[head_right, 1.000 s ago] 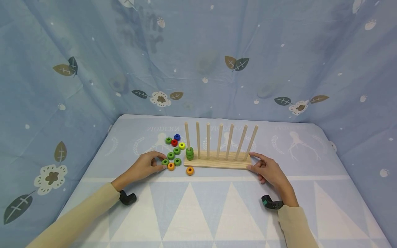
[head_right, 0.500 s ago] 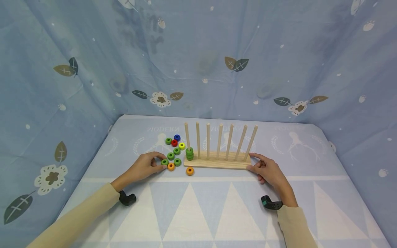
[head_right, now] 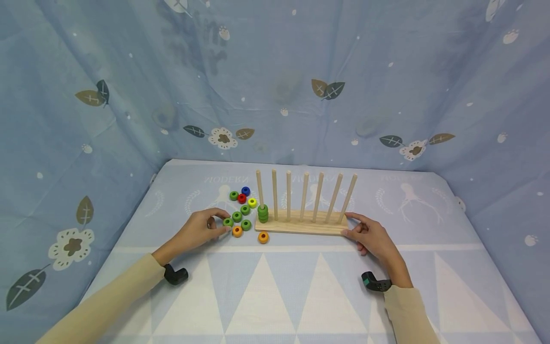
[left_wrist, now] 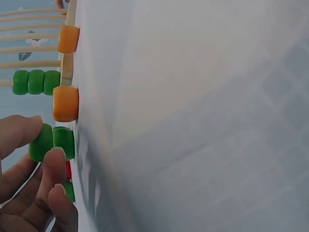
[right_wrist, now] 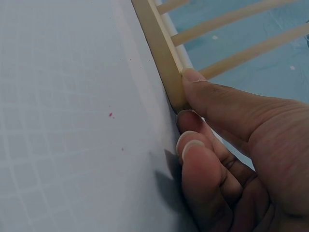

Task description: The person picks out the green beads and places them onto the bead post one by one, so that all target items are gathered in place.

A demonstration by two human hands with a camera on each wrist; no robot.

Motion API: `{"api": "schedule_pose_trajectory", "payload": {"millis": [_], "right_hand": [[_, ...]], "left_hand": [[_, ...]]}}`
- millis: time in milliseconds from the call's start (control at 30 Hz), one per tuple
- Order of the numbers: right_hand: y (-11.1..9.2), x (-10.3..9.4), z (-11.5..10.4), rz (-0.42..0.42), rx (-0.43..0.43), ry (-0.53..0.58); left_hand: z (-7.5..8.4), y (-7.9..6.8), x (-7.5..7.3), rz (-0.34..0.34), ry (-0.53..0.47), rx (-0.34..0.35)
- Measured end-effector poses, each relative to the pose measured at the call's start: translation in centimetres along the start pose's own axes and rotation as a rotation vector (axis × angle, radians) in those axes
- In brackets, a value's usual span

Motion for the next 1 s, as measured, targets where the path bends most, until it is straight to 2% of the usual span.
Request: {"api": "schedule_pose_trajectory", "payload": {"millis": [433,833,1000], "right_hand": [[0.0,0.0,0.0,-0.001,-0.001,0.003],[0.0,0.0,0.2,0.003,0.000,-0.002],[0.1,0.0,0.2,0.004,0.001,-0.006]], "left_hand": [[0.6,-0.1,-0.5,0.040,-0.017,0.015],[1.1,-0.1,-0.9,0.071,-0.020,0.083],[1.4,0.0,-1.2,0.069,-0.024,0.087]]}}
Point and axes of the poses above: each hand's wrist, its own y-axis towards the middle knuckle, its own x-axis out of the palm, z = x × y, the point moved 1 cm from there along y, towards the middle knuckle, and after that the axes turned 10 degrees about -x, right-handed, at the moved point
